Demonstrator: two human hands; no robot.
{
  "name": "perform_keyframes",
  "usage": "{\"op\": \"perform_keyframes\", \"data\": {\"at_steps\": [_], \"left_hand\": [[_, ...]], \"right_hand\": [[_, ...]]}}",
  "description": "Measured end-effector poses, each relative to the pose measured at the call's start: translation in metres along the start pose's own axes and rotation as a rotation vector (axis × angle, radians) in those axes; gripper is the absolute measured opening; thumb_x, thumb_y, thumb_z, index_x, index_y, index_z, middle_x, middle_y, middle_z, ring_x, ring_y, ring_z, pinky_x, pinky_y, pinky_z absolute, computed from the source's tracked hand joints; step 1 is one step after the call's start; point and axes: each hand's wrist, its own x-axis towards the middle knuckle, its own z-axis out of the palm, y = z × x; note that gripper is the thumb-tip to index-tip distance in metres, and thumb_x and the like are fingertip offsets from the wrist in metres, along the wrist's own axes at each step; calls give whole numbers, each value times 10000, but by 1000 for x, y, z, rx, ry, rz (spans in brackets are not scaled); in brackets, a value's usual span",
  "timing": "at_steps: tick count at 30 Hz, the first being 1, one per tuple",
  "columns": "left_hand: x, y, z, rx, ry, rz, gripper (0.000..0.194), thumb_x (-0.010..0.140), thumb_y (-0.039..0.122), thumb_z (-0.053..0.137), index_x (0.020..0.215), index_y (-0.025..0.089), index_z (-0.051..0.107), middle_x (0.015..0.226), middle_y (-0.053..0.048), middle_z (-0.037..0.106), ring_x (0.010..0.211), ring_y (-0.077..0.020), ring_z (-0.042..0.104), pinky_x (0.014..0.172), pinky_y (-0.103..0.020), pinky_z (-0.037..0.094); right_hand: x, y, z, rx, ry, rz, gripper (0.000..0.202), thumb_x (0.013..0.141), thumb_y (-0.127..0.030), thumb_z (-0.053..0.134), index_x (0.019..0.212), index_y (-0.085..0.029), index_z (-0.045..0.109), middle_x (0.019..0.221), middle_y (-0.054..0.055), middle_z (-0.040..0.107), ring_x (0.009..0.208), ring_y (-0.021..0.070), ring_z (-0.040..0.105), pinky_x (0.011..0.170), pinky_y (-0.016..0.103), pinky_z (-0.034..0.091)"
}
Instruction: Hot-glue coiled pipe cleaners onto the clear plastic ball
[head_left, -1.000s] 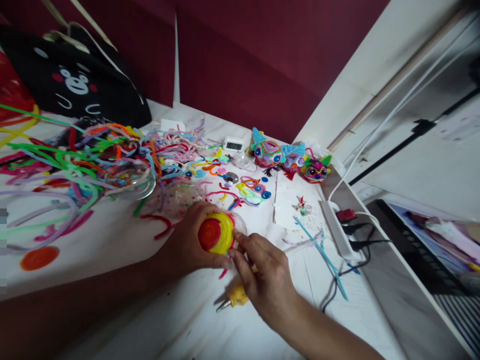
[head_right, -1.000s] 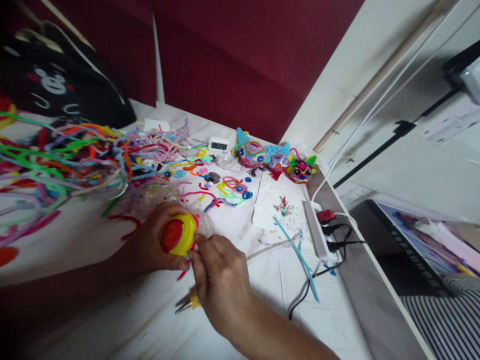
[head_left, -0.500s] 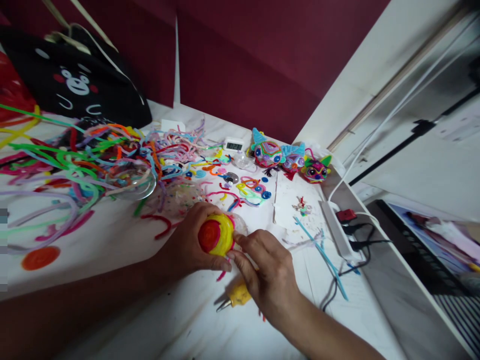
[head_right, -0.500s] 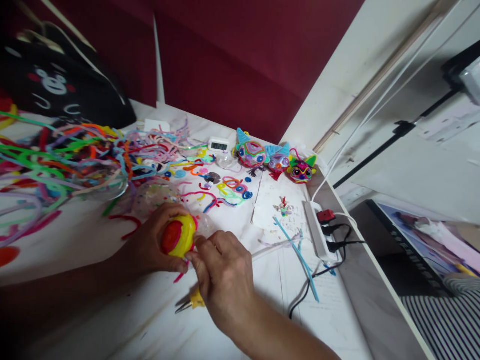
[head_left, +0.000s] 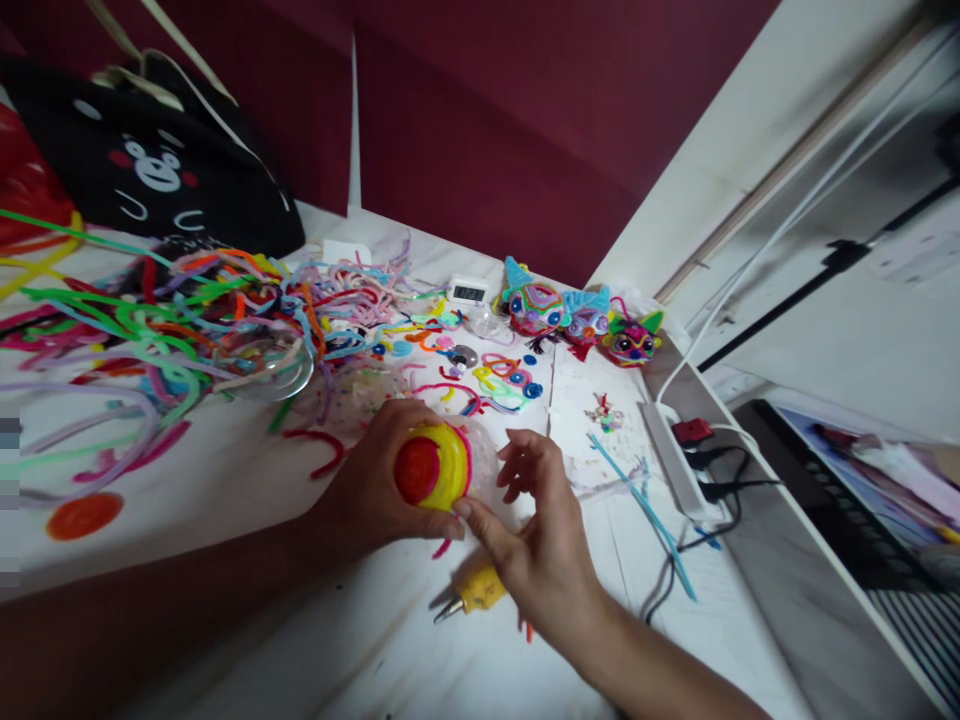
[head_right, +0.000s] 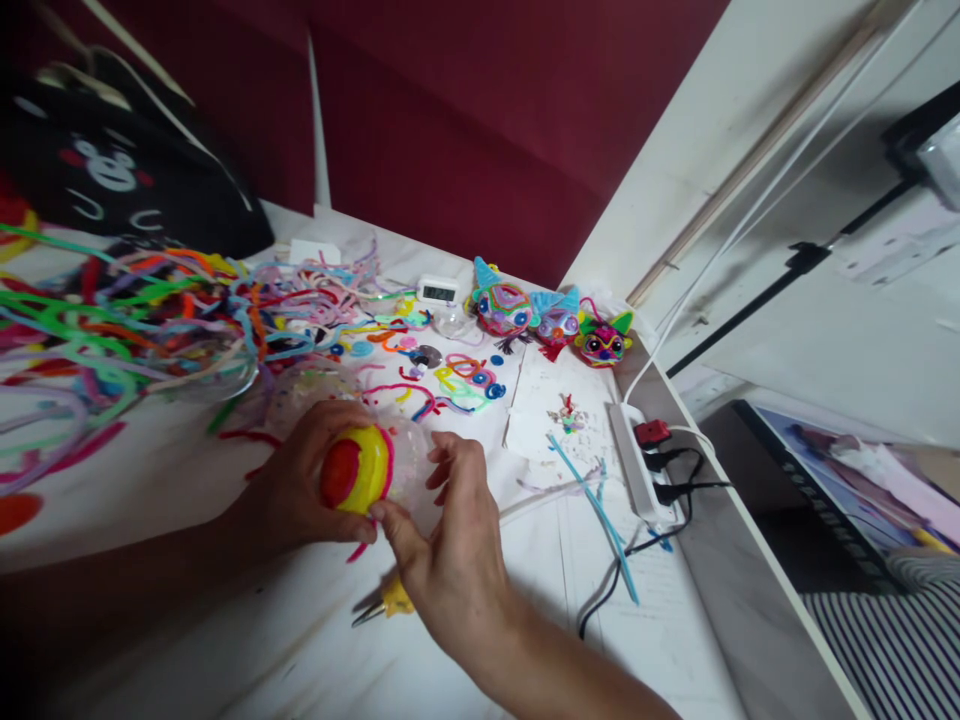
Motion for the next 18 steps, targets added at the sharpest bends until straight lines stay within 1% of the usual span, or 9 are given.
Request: {"op": "perform_keyframes", "data": {"at_steps": [2, 4, 6, 7, 9, 12, 15, 18], "left_hand": [[1, 2, 0, 19, 23, 28, 848, 612, 771, 831, 1264, 306, 549, 1241, -103, 567, 1192, -369, 572, 1032, -545, 514], [1, 4, 0, 34, 28, 37, 799, 659, 719, 837, 1274, 309, 532, 1248, -101, 553, 1206, -369, 561, 1042, -546, 505], [1, 6, 0, 34, 32, 37, 763, 686, 660, 851, 1280, 311, 525, 1253, -97, 548, 1217, -367, 551, 1054, -544, 495], [0, 6, 0, 29, 37, 34, 765, 682, 648, 858, 1282, 309, 526, 1257, -96, 548, 1224, -367, 547, 1061, -543, 491], [-1, 6, 0, 21, 68, 44, 801, 652, 671, 866, 1282, 303, 534, 1258, -93, 552, 1228, -368, 546, 1064, -542, 487], [-3, 3, 1, 34, 86, 75, 833, 623, 692, 876, 1278, 300, 544, 1271, -91, 555, 1243, -364, 542, 1076, -534, 480], [-5, 1, 2, 42, 86, 91, 850, 612, 693, 883, 1286, 302, 544, 1285, -97, 550, 1247, -360, 541, 1084, -529, 472], [-8, 1, 5, -2, 91, 69, 910, 589, 734, 872, 1316, 309, 527, 1298, -102, 545, 1244, -362, 549, 1080, -528, 480]], "right_hand": [[-2, 1, 3, 45, 14, 57, 655, 864, -264, 743, 1413, -271, 385, 1109, 54, 582, 859, 199, 590, 721, 358, 568], [-3, 2, 5, 88, 31, 97, 686, 847, -278, 752, 1427, -274, 385, 1154, 68, 583, 854, 194, 598, 715, 357, 572], [-3, 2, 7, 153, 48, 138, 695, 832, -291, 765, 1424, -276, 402, 1156, 66, 589, 834, 183, 605, 711, 351, 573], [-2, 3, 8, 200, 52, 161, 706, 822, -298, 775, 1422, -277, 404, 1130, 56, 604, 822, 179, 612, 714, 350, 574], [0, 3, 9, 330, 24, 223, 717, 803, -312, 796, 1404, -274, 407, 1004, 15, 640, 790, 178, 639, 720, 352, 581], [5, 2, 8, 564, -85, 376, 711, 760, -345, 850, 1329, -271, 431, 808, -56, 644, 716, 176, 679, 698, 339, 594], [10, -3, 4, 750, -142, 537, 798, 636, -323, 953, 1269, -267, 469, 780, -71, 667, 700, 174, 708, 699, 324, 607], [14, -9, 0, 850, -141, 624, 835, 539, -256, 1007, 1216, -249, 519, 733, -85, 674, 672, 161, 712, 697, 300, 601]]}}
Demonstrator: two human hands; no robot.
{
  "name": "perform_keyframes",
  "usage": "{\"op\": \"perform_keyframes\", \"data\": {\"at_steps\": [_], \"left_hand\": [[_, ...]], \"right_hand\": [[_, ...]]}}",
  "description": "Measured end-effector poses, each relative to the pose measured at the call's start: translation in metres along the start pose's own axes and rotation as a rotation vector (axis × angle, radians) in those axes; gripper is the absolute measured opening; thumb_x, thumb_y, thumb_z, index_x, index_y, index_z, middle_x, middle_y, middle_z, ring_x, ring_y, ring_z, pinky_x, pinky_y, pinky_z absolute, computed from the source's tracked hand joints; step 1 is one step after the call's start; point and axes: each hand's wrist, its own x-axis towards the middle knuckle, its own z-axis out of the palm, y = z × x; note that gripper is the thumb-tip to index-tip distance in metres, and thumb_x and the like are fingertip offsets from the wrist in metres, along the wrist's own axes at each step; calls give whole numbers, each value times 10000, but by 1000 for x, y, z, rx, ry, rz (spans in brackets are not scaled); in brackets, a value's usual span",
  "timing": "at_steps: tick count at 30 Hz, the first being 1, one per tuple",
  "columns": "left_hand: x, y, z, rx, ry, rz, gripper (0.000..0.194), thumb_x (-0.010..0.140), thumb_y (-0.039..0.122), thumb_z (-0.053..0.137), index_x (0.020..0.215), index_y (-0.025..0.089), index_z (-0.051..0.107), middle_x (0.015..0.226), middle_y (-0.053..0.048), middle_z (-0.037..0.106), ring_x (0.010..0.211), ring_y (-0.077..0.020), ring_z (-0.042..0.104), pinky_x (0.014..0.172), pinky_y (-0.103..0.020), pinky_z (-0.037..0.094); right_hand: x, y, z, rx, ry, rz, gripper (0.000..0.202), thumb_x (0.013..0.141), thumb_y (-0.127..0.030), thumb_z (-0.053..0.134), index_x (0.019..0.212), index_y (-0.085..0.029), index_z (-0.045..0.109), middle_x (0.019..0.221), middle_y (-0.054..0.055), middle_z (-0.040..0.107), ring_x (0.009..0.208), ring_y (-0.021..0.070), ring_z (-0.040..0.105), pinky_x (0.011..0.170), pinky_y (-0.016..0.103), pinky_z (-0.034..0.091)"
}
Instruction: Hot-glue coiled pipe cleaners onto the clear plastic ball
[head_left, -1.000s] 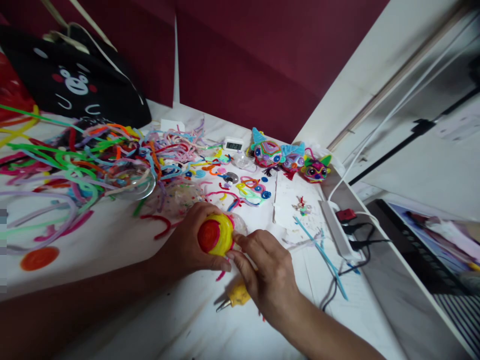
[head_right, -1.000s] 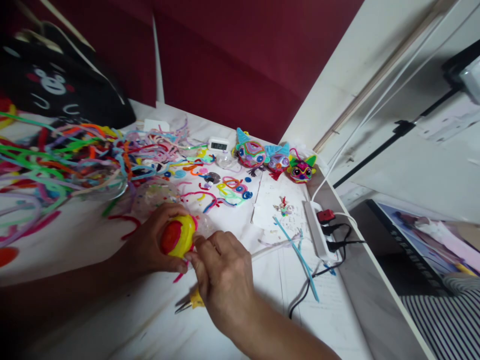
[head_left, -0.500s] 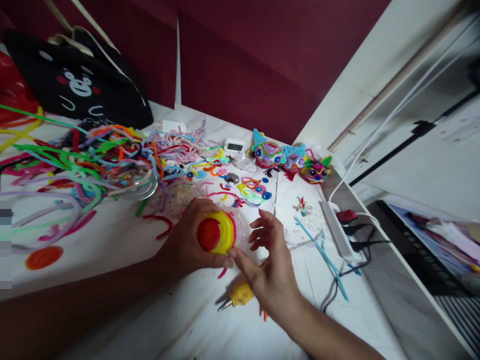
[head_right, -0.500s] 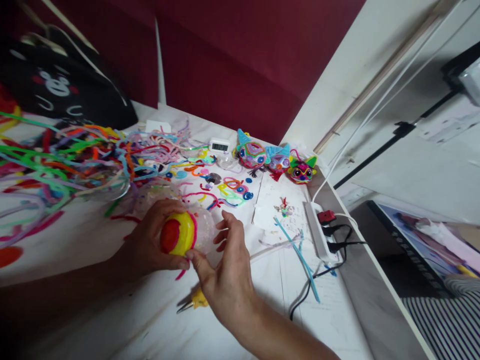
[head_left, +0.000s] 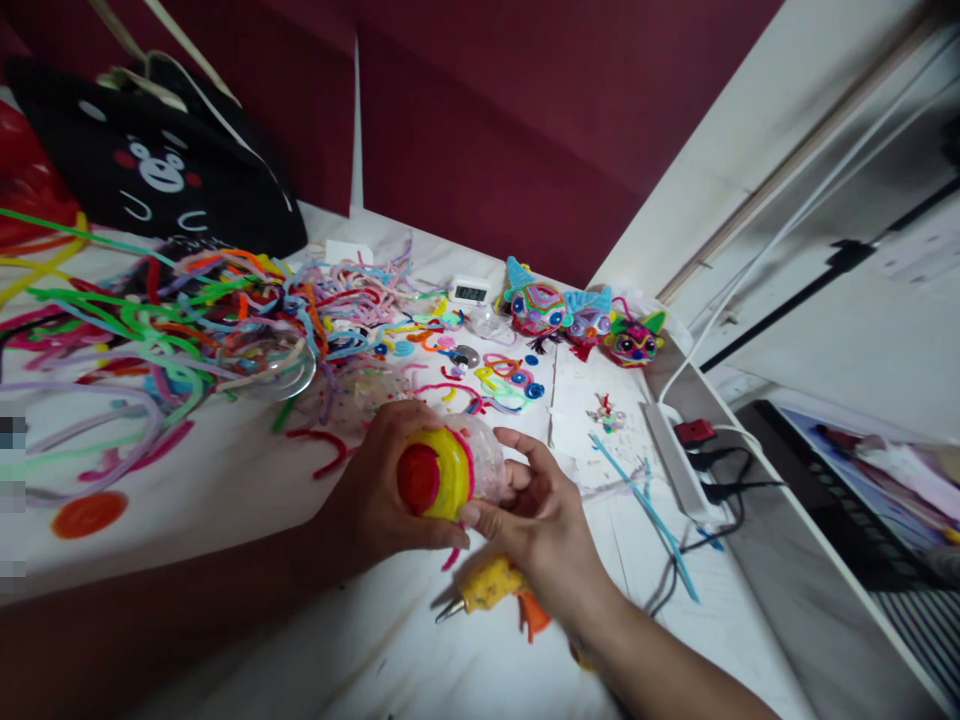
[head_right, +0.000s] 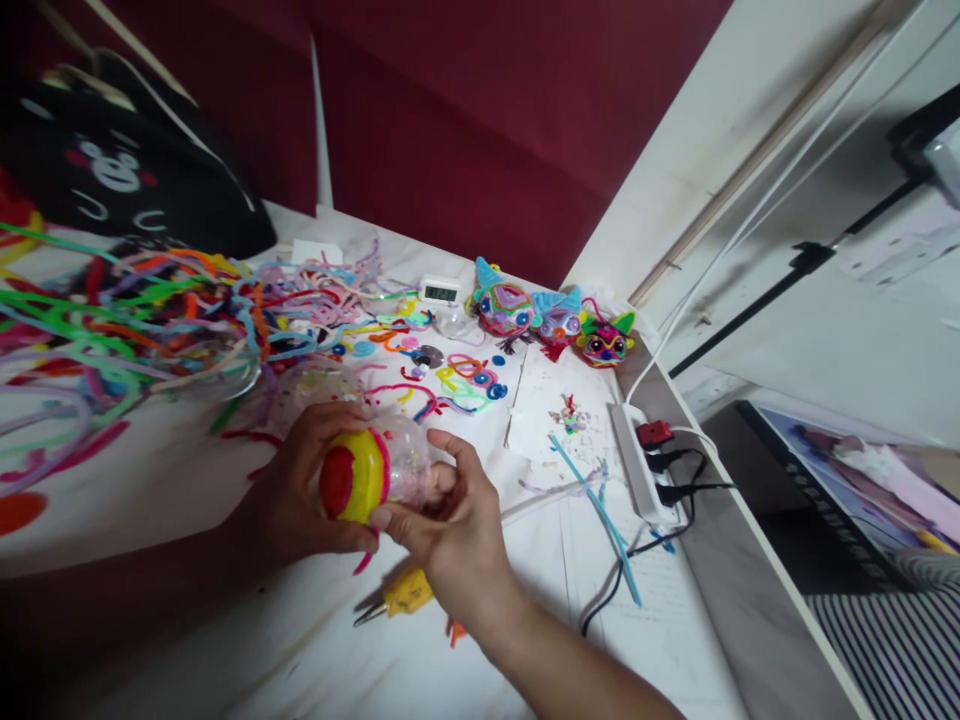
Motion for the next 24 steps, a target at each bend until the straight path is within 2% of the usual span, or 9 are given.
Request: {"op": "perform_keyframes", "data": {"at_steps": [5, 8, 12, 20, 24], "left_hand": [[1, 9, 2, -130, -49, -119, 897, 617, 783, 821, 1308, 293, 527, 1320, -130, 536, 1265, -373, 543, 1085, -540, 488], [3, 16, -1, -154, -76, -133, 723, 775, 766, 700, 1309, 307, 533, 1306, -130, 549, 1272, -373, 539, 1080, -546, 494], [4, 20, -5, -130, -96, -111, 508, 923, 652, 592, 1314, 332, 534, 1291, -109, 556, 1271, -342, 535, 1093, -518, 485], [4, 15, -7, -116, -117, -108, 464, 946, 534, 606, 1353, 344, 491, 1321, -104, 562, 1244, -324, 563, 998, -479, 536], [6, 13, -10, -70, -127, -99, 439, 959, 506, 593, 1350, 329, 503, 1294, -102, 574, 1147, -301, 606, 925, -446, 547]], "right_hand": [[-1, -7, 0, 27, -43, 28, 787, 537, -284, 1015, 1184, -245, 569, 762, -56, 742, 659, 179, 731, 671, 320, 606], [0, -11, -3, 43, -68, 36, 755, 544, -282, 1012, 1165, -244, 585, 810, -34, 778, 702, 191, 761, 704, 330, 618], [3, -16, -9, 58, -106, 63, 742, 557, -239, 1007, 1175, -241, 596, 807, -38, 785, 695, 177, 764, 692, 297, 608], [8, -22, -19, 111, -175, 73, 750, 553, -114, 994, 1189, -228, 614, 793, -42, 788, 673, 151, 761, 684, 256, 604], [8, -25, -26, 56, -226, 105, 714, 635, -142, 974, 1231, -221, 591, 808, -33, 793, 705, 149, 774, 691, 246, 600]]}}
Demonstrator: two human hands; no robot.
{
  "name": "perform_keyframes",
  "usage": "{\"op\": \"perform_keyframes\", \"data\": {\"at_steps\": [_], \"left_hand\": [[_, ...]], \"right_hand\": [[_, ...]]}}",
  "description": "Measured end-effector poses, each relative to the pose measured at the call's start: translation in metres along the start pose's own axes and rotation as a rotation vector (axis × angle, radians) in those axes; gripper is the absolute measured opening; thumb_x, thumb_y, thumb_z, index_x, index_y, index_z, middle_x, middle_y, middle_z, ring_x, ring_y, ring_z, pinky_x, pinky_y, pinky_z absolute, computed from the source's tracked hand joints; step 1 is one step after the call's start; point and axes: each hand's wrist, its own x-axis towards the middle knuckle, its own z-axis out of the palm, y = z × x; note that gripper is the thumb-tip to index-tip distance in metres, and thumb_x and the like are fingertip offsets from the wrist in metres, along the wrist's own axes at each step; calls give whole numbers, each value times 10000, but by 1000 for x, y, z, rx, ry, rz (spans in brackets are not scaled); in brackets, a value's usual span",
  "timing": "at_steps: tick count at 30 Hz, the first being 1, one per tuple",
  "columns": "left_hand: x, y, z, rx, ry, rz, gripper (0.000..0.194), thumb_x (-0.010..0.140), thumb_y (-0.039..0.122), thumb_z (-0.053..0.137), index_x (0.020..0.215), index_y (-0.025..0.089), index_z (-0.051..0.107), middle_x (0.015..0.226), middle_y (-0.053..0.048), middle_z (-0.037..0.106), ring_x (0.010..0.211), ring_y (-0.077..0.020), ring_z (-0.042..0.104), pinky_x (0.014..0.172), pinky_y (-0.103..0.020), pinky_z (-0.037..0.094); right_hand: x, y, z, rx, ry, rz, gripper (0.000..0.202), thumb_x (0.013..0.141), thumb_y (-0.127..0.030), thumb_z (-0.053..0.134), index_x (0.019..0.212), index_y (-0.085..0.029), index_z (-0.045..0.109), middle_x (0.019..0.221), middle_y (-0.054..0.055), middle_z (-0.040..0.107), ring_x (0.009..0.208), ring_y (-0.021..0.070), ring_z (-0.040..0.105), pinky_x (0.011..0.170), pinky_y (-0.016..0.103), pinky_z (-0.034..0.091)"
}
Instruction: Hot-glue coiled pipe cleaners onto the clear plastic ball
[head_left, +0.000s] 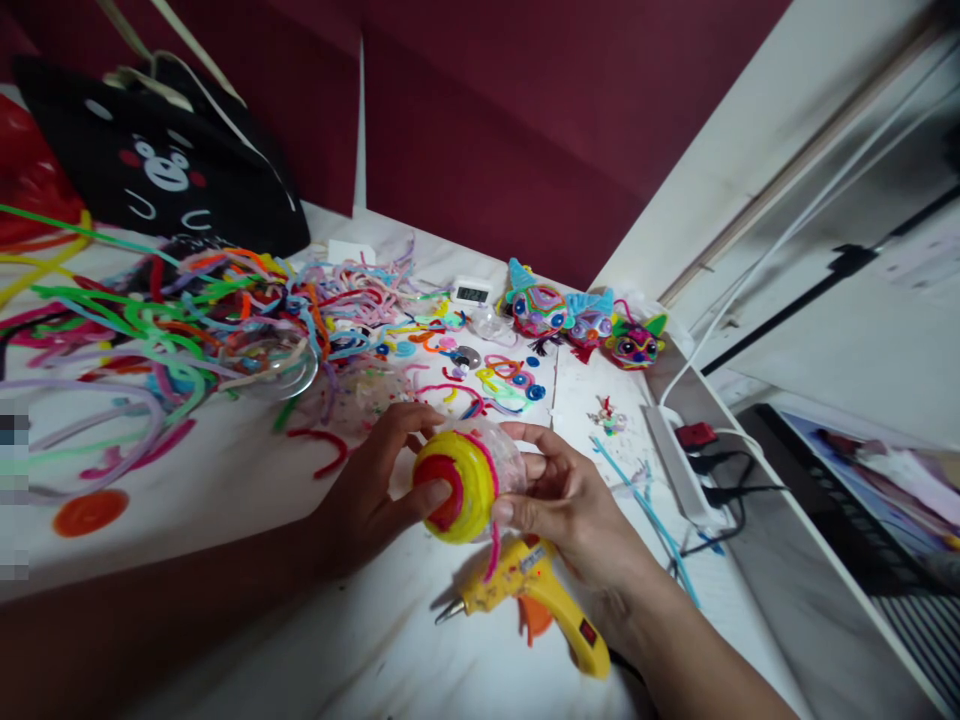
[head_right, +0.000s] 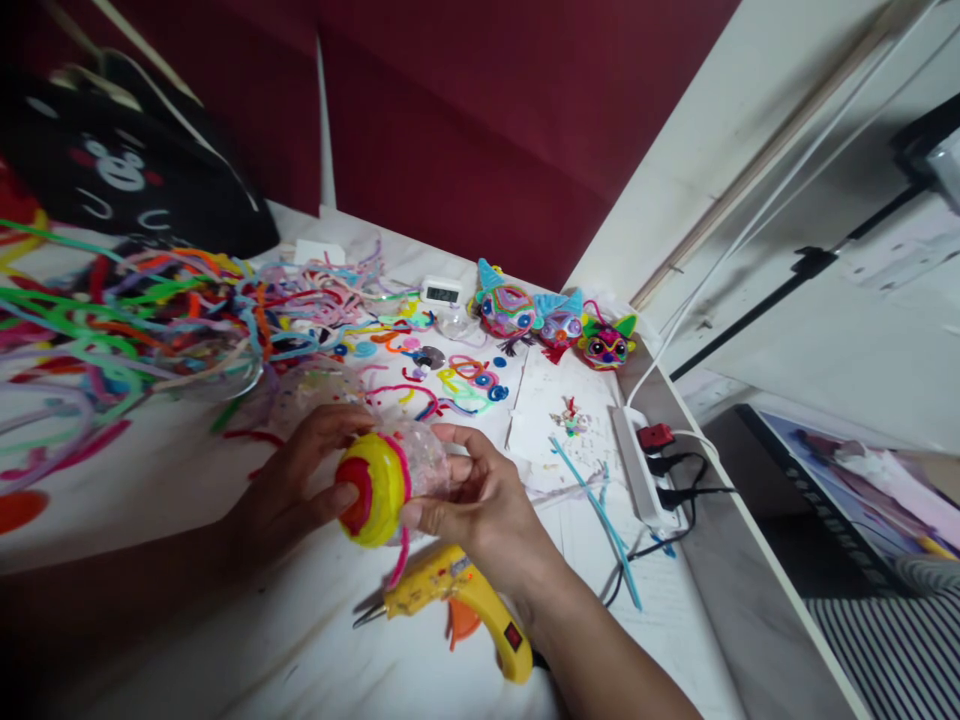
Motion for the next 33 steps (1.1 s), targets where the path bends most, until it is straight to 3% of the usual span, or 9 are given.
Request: {"op": "perform_keyframes", "data": {"at_steps": [6, 12, 18, 24, 28, 33], "left_hand": [[2, 2, -1, -40, -47, -32, 442, 958, 478, 601, 1352, 286, 544, 1334, -95, 588, 1250, -302, 567, 1035, -422, 505], [5, 9, 1, -303, -154, -264, 447, 920, 564, 648, 1251, 264, 662, 1260, -82, 660, 1214, -307, 600, 1071, -412, 474], [13, 19, -2, -464, -181, -425, 422, 854, 563, 733, 1136, 252, 694, 999, -27, 659, 972, -214, 625, 837, -299, 510], [27, 22, -4, -621, -410, -562, 427, 770, 522, 818, 904, 205, 565, 720, 61, 550, 609, -97, 477, 549, -204, 376], [36, 36, -6, -652, -515, -619, 435, 744, 475, 831, 902, 209, 526, 689, 77, 534, 594, -91, 439, 529, -193, 329], [48, 59, -12, -506, -601, -663, 388, 723, 454, 814, 827, 176, 564, 690, 67, 477, 638, -97, 415, 561, -204, 291]], "right_hand": [[1, 2, -6, -21, -54, 70, 687, 681, -177, 963, 1257, -201, 590, 881, -12, 814, 720, 115, 768, 704, 213, 593], [4, 0, -4, 4, -107, 128, 765, 598, -149, 994, 1233, -175, 568, 824, -4, 812, 644, 105, 739, 643, 199, 588], [-1, -7, 1, 51, -225, 179, 779, 629, -87, 948, 1275, -223, 533, 768, -62, 774, 563, 68, 689, 551, 143, 512], [0, -13, 1, 27, -218, 143, 777, 609, 17, 867, 1245, -227, 493, 744, -87, 754, 574, 58, 675, 567, 139, 491], [0, -17, 0, -31, -191, 118, 761, 605, 26, 822, 1242, -233, 497, 745, -93, 733, 571, 62, 647, 563, 155, 480], [-4, -24, 0, -84, -138, 106, 785, 559, -16, 873, 1216, -234, 502, 752, -92, 707, 602, 79, 629, 581, 181, 492]]}}
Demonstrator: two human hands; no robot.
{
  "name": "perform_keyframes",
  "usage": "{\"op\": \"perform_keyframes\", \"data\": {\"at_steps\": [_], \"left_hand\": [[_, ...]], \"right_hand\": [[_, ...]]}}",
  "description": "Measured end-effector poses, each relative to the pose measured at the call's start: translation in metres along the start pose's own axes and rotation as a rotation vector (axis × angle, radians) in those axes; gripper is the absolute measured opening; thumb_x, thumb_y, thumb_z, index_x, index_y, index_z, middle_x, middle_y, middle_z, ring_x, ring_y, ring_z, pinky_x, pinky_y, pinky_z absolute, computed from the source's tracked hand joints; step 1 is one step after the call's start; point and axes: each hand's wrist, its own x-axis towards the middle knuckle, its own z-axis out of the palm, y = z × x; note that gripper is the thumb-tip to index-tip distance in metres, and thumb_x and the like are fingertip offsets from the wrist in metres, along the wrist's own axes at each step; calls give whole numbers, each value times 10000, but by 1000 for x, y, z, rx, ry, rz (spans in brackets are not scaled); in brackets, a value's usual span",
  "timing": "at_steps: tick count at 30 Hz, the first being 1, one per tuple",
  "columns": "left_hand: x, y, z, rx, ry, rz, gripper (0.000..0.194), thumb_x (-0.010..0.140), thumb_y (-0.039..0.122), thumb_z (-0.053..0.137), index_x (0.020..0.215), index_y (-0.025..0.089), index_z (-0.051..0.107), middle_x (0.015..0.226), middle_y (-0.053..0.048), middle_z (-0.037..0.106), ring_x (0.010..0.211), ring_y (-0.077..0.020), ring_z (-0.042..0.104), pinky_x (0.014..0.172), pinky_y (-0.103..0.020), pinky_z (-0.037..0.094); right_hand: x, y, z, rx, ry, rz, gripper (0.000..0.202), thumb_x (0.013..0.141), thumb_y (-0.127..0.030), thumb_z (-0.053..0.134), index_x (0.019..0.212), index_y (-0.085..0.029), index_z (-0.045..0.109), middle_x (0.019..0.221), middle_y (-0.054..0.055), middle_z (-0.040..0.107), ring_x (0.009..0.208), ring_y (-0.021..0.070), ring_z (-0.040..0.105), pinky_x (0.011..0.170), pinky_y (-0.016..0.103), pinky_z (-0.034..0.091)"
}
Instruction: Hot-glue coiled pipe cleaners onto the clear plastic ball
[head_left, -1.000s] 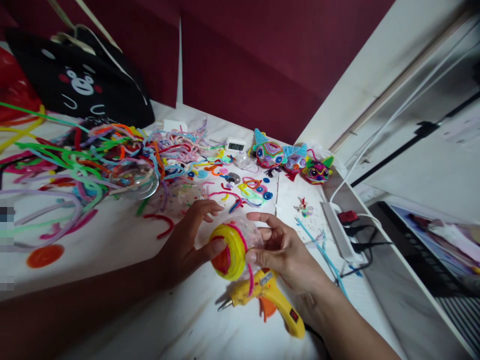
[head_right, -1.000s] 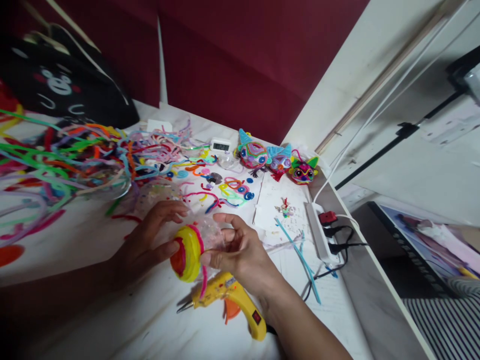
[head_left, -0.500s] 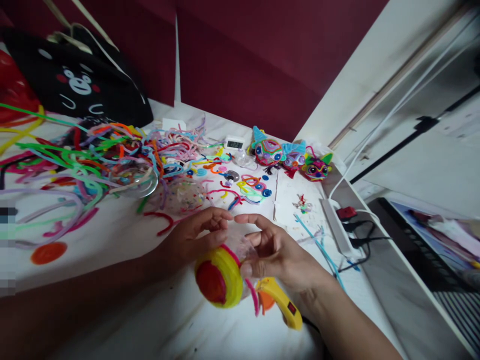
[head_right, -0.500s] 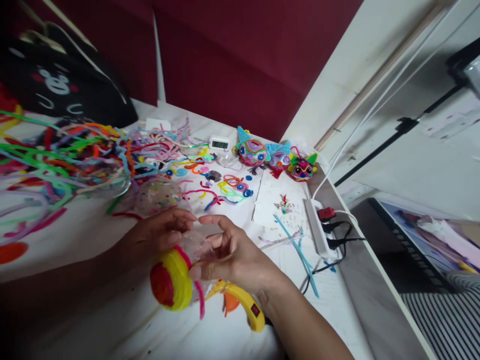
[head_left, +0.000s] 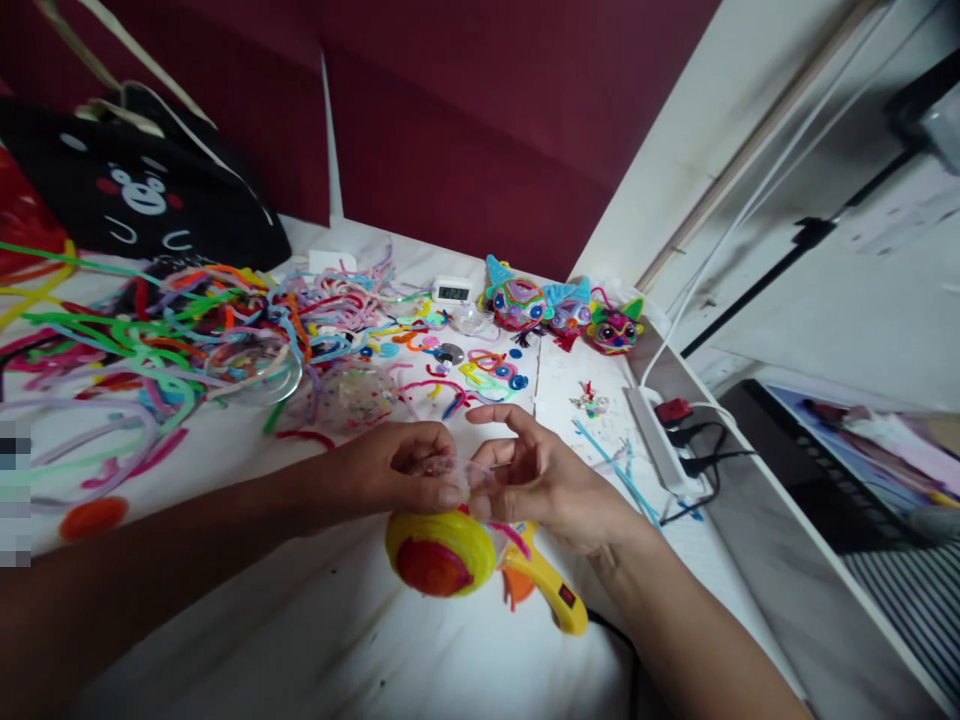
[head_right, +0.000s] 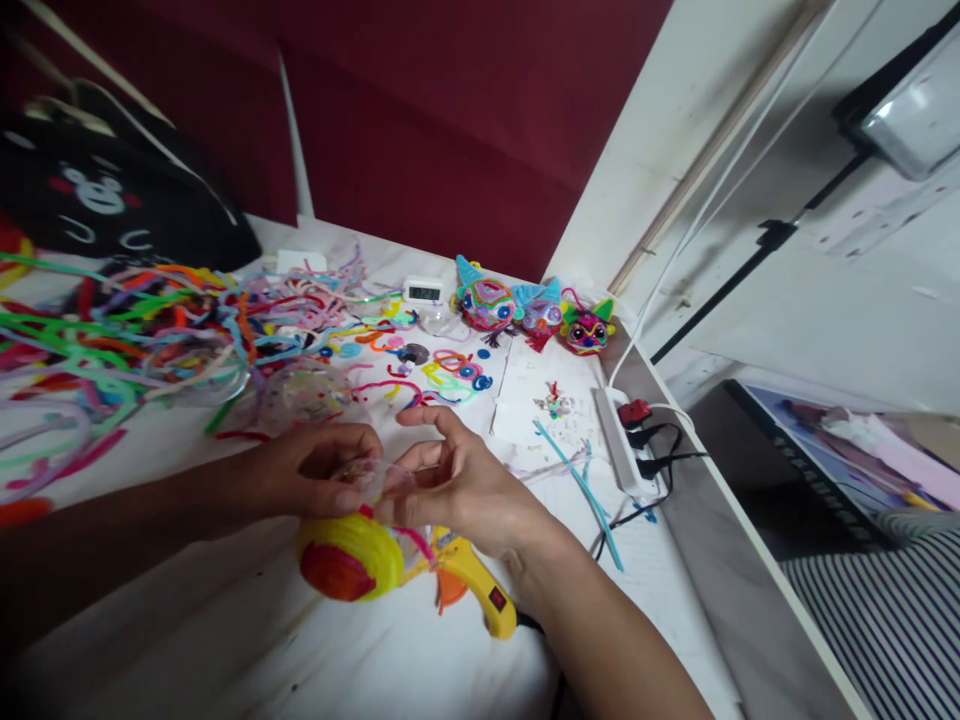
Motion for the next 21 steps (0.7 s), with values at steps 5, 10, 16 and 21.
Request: {"op": "perform_keyframes", "data": {"at_steps": [5, 10, 16, 21], "left_hand": [[3, 9, 4, 4, -7, -45, 370, 681, 414, 818, 743, 171, 545, 649, 69, 471, 599, -84, 387, 540, -210, 255], [11, 7, 6, 3, 80, 36, 400, 636, 367, 850, 671, 190, 494, 584, 95, 394, 553, -73, 322, 485, -196, 230], [16, 10, 4, -62, 154, 81, 412, 603, 310, 865, 631, 192, 471, 563, 102, 387, 535, -68, 321, 475, -181, 276], [16, 11, 5, -98, 189, 63, 427, 585, 297, 870, 633, 189, 460, 569, 104, 398, 542, -65, 324, 494, -183, 271]], "right_hand": [[-1, -4, -1, -35, 34, -2, 771, 519, -25, 888, 1175, -235, 541, 789, -103, 676, 579, 63, 608, 567, 184, 481], [0, -7, -3, -19, 78, -48, 710, 514, -50, 903, 1121, -233, 584, 784, -96, 669, 598, 59, 595, 561, 172, 474], [-1, -12, -7, 1, 71, -123, 687, 549, -66, 918, 1132, -225, 591, 771, -78, 701, 625, 61, 623, 591, 162, 492], [0, -12, -10, 5, 75, -137, 688, 560, -82, 937, 1140, -224, 595, 775, -72, 716, 624, 66, 642, 574, 159, 490]]}}
